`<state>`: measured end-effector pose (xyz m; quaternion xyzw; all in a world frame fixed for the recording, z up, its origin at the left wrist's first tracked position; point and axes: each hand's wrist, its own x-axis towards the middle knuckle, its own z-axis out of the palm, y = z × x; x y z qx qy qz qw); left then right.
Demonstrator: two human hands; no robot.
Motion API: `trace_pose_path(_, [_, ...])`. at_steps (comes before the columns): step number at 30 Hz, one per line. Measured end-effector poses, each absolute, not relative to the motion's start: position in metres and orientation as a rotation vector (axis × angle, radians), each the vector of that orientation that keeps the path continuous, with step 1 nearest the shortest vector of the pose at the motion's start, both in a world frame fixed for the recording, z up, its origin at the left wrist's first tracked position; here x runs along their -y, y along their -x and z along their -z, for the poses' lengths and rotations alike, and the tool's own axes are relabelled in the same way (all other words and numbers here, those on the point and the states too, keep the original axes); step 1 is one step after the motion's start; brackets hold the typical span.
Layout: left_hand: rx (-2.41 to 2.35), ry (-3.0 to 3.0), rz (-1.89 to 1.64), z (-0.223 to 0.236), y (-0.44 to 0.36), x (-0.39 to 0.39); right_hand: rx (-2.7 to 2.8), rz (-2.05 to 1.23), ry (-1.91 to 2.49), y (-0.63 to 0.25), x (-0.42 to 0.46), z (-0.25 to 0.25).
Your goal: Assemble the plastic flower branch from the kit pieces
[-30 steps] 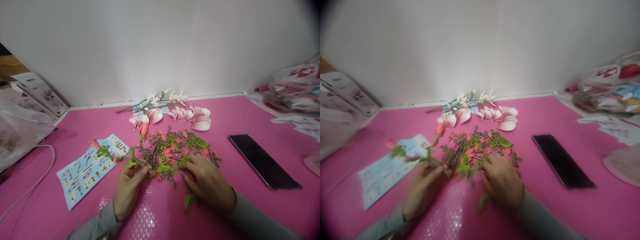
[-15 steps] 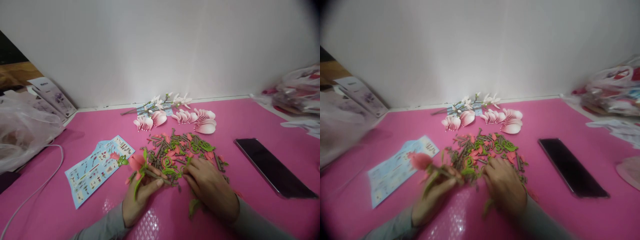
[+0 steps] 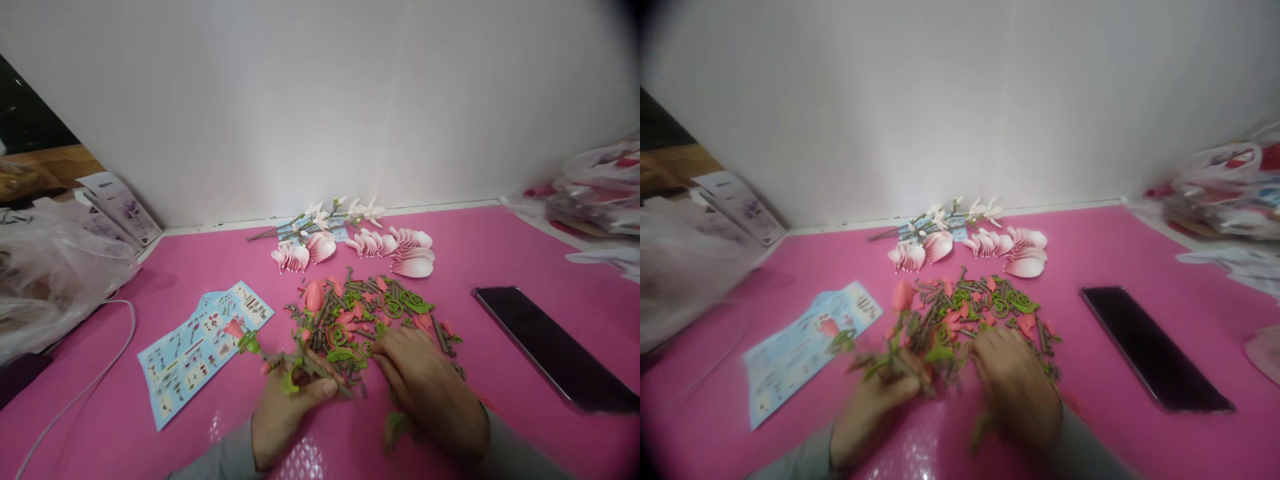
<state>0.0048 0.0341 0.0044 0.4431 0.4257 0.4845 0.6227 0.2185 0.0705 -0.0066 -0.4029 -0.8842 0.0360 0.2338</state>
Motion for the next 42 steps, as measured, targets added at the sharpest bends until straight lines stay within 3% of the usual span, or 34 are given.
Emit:
trace_pose_path(8, [-0.896, -0.807, -1.130, -0.001, -0.010, -0.033, 2.079, -0.684, 1.024, -0.208, -0.058, -0.020])
trace_pose_path(14, [-0.840, -0.673, -1.200, 0.001, -0.013, -0.032, 2.000, -0.908, 0.962, -0.202, -0.051, -0.020])
trace_pose_path(22, [-0.844, -0.496, -1.175, -0.001, -0.016, -0.030, 2.091, -0.694, 1.019, -0.199, -0.049, -0.015])
trace_pose_path(42, [-0.908, -0.465, -1.131, 0.000, -0.019, -0.029, 2.044, -0.550, 0.925, -0.195, -0.047, -0.016])
